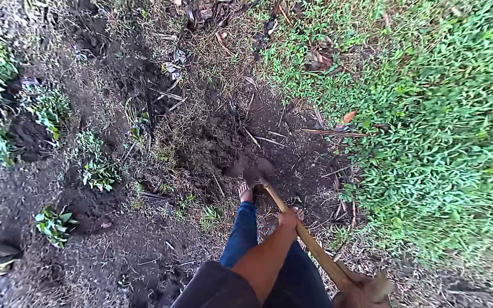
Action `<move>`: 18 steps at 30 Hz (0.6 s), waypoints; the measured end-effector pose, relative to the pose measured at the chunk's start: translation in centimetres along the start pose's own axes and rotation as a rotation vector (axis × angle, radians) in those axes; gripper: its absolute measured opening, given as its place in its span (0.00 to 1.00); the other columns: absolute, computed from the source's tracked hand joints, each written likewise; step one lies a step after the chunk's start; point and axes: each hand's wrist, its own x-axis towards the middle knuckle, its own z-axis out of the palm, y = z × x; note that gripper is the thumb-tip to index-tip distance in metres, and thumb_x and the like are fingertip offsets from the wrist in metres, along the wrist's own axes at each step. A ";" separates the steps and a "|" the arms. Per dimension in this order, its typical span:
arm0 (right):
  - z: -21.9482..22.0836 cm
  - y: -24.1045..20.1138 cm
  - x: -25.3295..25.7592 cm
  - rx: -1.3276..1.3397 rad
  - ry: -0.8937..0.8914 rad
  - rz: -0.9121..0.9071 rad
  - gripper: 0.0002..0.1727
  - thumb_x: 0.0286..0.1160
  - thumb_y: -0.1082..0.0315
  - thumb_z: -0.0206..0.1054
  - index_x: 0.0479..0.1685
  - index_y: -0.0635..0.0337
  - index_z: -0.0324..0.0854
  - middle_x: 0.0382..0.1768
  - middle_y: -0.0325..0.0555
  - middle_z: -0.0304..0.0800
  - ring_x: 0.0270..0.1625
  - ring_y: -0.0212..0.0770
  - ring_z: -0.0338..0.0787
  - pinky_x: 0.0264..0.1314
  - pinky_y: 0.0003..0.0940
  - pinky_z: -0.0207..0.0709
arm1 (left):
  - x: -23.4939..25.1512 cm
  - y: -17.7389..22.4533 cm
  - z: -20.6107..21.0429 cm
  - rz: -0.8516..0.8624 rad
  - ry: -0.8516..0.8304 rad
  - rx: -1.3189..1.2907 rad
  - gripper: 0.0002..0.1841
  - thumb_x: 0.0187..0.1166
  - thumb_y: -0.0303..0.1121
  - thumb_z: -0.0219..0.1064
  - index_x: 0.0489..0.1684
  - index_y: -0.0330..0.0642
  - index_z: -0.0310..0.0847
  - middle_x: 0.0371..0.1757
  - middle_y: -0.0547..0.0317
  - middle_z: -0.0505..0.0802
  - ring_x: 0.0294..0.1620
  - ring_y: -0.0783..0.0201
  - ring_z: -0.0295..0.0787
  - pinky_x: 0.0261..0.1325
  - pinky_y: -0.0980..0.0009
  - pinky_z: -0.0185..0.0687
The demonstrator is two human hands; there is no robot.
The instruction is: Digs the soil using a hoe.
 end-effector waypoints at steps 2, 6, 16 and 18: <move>0.0 -0.2 1.2 0.053 -0.034 -0.003 0.15 0.79 0.79 0.58 0.62 0.71 0.75 0.51 0.56 0.96 0.17 0.44 0.90 0.18 0.40 0.88 | -0.2 -1.0 0.9 -0.017 -0.034 -0.091 0.17 0.90 0.42 0.59 0.57 0.33 0.76 0.32 0.50 0.87 0.26 0.59 0.86 0.31 0.61 0.87; 0.6 -2.2 1.1 0.171 -0.192 0.103 0.21 0.85 0.76 0.51 0.75 0.67 0.71 0.60 0.61 0.91 0.26 0.53 0.95 0.25 0.48 0.92 | -1.3 0.2 0.9 -0.007 -0.018 -0.032 0.17 0.89 0.42 0.59 0.59 0.35 0.75 0.33 0.48 0.85 0.26 0.57 0.84 0.30 0.59 0.85; 5.8 -6.0 1.0 0.214 -0.312 0.081 0.20 0.85 0.77 0.51 0.74 0.67 0.72 0.69 0.63 0.86 0.30 0.57 0.96 0.29 0.51 0.94 | -0.7 5.6 0.3 -0.076 0.044 0.124 0.20 0.88 0.44 0.59 0.67 0.37 0.73 0.37 0.46 0.85 0.30 0.54 0.83 0.33 0.54 0.84; 6.8 -6.8 1.5 0.179 -0.309 0.073 0.21 0.85 0.77 0.51 0.74 0.67 0.72 0.66 0.63 0.88 0.29 0.56 0.96 0.28 0.50 0.94 | -0.8 6.6 0.5 -0.086 0.030 0.127 0.20 0.89 0.43 0.59 0.66 0.36 0.73 0.37 0.46 0.85 0.30 0.54 0.83 0.33 0.54 0.84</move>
